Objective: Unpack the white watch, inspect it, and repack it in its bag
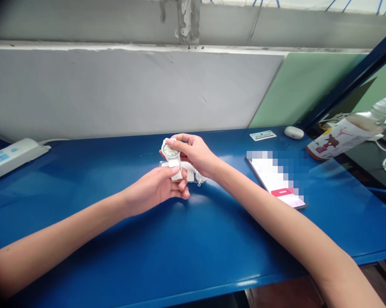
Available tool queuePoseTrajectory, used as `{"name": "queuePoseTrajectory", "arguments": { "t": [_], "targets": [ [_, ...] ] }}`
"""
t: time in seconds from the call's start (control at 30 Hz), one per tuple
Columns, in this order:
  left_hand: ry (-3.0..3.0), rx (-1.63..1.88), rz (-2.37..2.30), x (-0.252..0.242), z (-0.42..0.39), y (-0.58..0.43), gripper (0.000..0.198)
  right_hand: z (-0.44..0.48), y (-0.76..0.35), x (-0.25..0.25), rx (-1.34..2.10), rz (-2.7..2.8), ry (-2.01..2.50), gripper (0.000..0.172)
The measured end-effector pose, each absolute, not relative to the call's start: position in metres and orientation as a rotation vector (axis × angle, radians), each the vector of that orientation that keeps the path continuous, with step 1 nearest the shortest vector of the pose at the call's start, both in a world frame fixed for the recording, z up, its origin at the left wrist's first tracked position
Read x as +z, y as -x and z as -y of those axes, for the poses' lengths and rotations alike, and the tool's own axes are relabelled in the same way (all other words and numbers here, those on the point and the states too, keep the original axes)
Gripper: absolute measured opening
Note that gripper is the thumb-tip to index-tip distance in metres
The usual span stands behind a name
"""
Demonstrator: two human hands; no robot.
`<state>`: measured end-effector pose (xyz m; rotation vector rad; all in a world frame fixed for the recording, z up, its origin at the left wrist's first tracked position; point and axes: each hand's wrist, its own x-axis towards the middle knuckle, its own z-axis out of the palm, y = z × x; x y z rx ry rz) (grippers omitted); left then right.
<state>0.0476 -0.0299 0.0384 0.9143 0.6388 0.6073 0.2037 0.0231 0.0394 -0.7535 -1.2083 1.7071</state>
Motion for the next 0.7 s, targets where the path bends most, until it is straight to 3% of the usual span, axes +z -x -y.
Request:
{"name": "queuePoseTrajectory", "arguments": {
  "t": [0.33, 0.7],
  "targets": [
    [-0.838, 0.646, -0.545, 0.037, 0.028, -0.044, 0.024, -0.02, -0.204, 0.047, 1.771, 1.091, 0.778, 0.007],
    [-0.849, 0.638, -0.617, 0.036, 0.033, -0.047, 0.028, -0.018, -0.208, 0.056, 2.113, 1.023, 0.591, 0.031]
  ]
}}
